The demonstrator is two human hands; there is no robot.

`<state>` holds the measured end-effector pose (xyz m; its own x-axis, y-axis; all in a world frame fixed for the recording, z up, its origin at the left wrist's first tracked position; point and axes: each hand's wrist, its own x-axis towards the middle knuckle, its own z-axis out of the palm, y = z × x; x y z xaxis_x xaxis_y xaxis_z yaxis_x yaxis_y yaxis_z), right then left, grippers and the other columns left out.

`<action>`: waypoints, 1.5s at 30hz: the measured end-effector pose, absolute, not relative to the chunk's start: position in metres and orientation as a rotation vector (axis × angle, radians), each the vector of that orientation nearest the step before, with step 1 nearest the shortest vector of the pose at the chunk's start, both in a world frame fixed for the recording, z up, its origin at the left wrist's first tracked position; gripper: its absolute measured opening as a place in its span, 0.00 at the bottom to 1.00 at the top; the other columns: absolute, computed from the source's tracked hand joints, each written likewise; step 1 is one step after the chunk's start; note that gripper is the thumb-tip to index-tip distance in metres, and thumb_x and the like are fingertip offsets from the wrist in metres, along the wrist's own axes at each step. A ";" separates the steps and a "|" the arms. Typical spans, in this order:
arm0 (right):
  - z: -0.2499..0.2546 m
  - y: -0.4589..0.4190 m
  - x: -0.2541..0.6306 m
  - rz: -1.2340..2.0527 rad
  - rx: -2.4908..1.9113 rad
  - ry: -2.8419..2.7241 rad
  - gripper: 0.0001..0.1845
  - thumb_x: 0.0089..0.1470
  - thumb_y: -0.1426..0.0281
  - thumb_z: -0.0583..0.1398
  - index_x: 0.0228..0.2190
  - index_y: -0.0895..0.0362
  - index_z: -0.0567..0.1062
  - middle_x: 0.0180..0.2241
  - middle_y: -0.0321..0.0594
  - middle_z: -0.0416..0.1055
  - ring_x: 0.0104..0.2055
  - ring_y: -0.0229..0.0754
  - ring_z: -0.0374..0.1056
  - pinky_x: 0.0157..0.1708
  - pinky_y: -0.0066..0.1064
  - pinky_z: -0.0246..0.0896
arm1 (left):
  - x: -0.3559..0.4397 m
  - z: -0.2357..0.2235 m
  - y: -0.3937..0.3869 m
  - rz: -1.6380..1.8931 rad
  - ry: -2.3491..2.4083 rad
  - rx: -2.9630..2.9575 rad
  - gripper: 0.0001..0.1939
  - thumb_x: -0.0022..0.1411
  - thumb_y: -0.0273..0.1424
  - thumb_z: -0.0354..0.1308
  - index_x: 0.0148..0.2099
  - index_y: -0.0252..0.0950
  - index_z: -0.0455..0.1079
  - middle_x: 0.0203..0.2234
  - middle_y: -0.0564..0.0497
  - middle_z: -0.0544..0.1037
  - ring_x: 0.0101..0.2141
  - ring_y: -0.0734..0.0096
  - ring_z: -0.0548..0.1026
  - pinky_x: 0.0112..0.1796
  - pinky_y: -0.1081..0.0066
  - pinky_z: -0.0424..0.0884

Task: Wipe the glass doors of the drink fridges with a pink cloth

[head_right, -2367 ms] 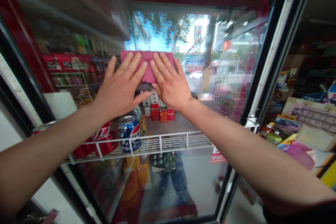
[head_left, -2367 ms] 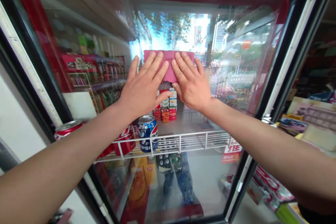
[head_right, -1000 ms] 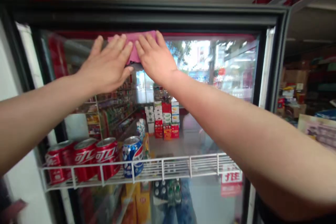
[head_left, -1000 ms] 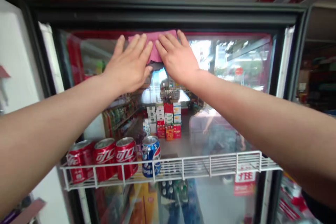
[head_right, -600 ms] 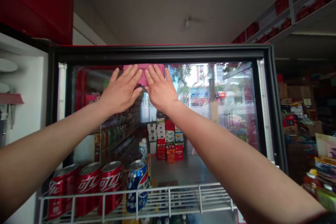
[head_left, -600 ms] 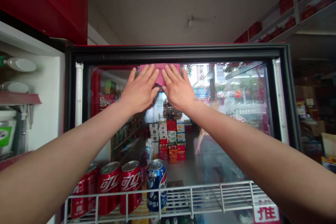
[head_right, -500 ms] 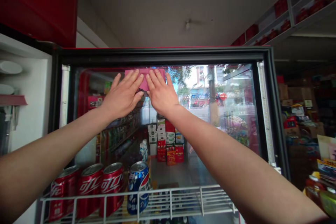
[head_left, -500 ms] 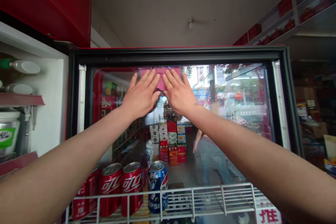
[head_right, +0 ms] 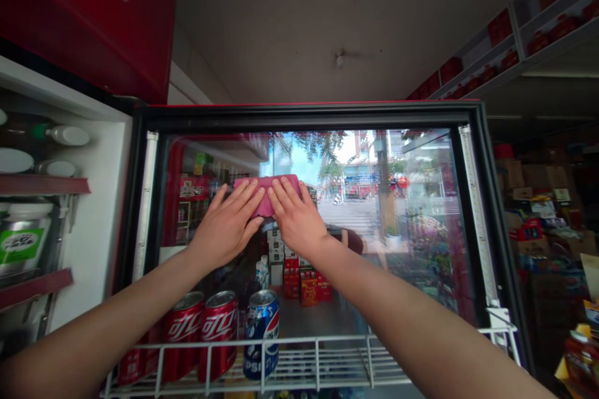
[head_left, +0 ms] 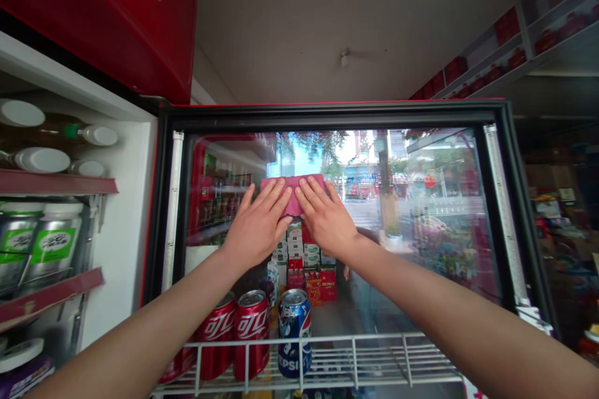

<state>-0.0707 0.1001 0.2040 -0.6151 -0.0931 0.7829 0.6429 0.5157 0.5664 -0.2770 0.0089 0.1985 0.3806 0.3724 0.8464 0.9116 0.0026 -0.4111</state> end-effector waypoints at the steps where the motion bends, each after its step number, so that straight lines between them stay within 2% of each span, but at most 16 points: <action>1: 0.196 0.100 -0.071 -1.168 -0.439 -1.971 0.35 0.72 0.69 0.54 0.75 0.64 0.62 0.78 0.56 0.53 0.82 0.62 0.50 0.79 0.65 0.50 | -0.278 0.192 0.008 -0.632 -1.171 -1.574 0.32 0.81 0.42 0.44 0.80 0.38 0.57 0.78 0.40 0.59 0.77 0.49 0.59 0.76 0.37 0.53; 5: 0.168 0.099 -0.069 -1.228 -0.384 -2.040 0.36 0.69 0.71 0.57 0.73 0.72 0.62 0.77 0.64 0.55 0.80 0.68 0.52 0.78 0.69 0.50 | -0.283 0.165 0.002 -0.598 -1.121 -1.563 0.29 0.81 0.39 0.47 0.77 0.36 0.65 0.75 0.41 0.66 0.75 0.49 0.65 0.75 0.38 0.56; 9: 0.144 0.094 -0.062 -1.308 -0.309 -2.103 0.36 0.67 0.71 0.60 0.72 0.73 0.65 0.75 0.67 0.58 0.79 0.70 0.55 0.77 0.68 0.50 | -0.284 0.140 -0.008 -0.556 -1.097 -1.601 0.27 0.80 0.38 0.51 0.73 0.34 0.70 0.72 0.40 0.71 0.72 0.49 0.70 0.74 0.41 0.60; 13: 0.126 0.089 -0.055 -1.380 -0.213 -2.095 0.34 0.67 0.69 0.61 0.69 0.72 0.70 0.73 0.65 0.63 0.76 0.69 0.60 0.75 0.65 0.55 | -0.278 0.115 -0.019 -0.539 -1.126 -1.645 0.29 0.77 0.44 0.55 0.71 0.33 0.72 0.71 0.38 0.73 0.70 0.48 0.73 0.73 0.43 0.62; 19: 0.124 0.089 -0.052 -1.440 -0.158 -2.099 0.33 0.69 0.67 0.60 0.69 0.72 0.70 0.73 0.66 0.63 0.75 0.68 0.62 0.73 0.65 0.58 | -0.276 0.097 -0.020 -0.474 -1.179 -1.600 0.37 0.76 0.53 0.53 0.73 0.30 0.70 0.73 0.34 0.69 0.71 0.45 0.70 0.72 0.42 0.62; 23: 0.159 0.093 -0.060 -1.462 -0.203 -2.100 0.35 0.69 0.70 0.58 0.72 0.72 0.65 0.76 0.66 0.58 0.78 0.67 0.58 0.74 0.67 0.55 | -0.283 0.127 -0.012 -0.459 -1.209 -1.543 0.39 0.77 0.51 0.51 0.76 0.28 0.65 0.77 0.33 0.61 0.76 0.45 0.62 0.75 0.42 0.57; 28: 0.235 0.090 -0.088 -1.442 -0.360 -2.002 0.34 0.70 0.73 0.55 0.72 0.73 0.65 0.76 0.65 0.58 0.78 0.68 0.57 0.76 0.68 0.51 | -0.285 0.210 -0.012 -0.435 -1.268 -1.431 0.36 0.80 0.45 0.46 0.79 0.27 0.58 0.78 0.34 0.58 0.78 0.42 0.55 0.76 0.37 0.47; 31: 0.280 0.084 -0.105 -1.408 -0.418 -1.932 0.32 0.71 0.75 0.51 0.72 0.73 0.65 0.75 0.64 0.60 0.78 0.68 0.58 0.76 0.69 0.49 | -0.285 0.261 -0.017 -0.406 -1.316 -1.371 0.35 0.80 0.41 0.44 0.79 0.24 0.57 0.79 0.32 0.56 0.77 0.38 0.58 0.74 0.38 0.52; 34: 0.314 0.079 -0.117 -1.367 -0.433 -1.884 0.31 0.72 0.76 0.48 0.71 0.72 0.66 0.74 0.65 0.62 0.77 0.66 0.59 0.76 0.68 0.48 | -0.291 0.296 -0.017 -0.420 -1.367 -1.367 0.35 0.80 0.39 0.43 0.80 0.25 0.54 0.79 0.33 0.56 0.77 0.40 0.59 0.74 0.42 0.54; 39: 0.324 0.080 -0.129 -1.261 -0.443 -1.869 0.32 0.71 0.77 0.49 0.72 0.74 0.64 0.75 0.64 0.60 0.78 0.65 0.56 0.77 0.62 0.48 | -0.306 0.309 -0.006 -0.521 -1.383 -1.413 0.36 0.80 0.40 0.42 0.83 0.29 0.47 0.82 0.39 0.48 0.80 0.46 0.51 0.76 0.41 0.50; 45: 0.300 0.081 -0.138 -1.150 -0.481 -1.853 0.33 0.71 0.75 0.51 0.73 0.73 0.63 0.77 0.64 0.57 0.79 0.65 0.55 0.78 0.64 0.45 | -0.308 0.288 0.001 -0.669 -1.368 -1.411 0.36 0.80 0.42 0.43 0.82 0.32 0.49 0.81 0.40 0.51 0.80 0.50 0.52 0.76 0.39 0.45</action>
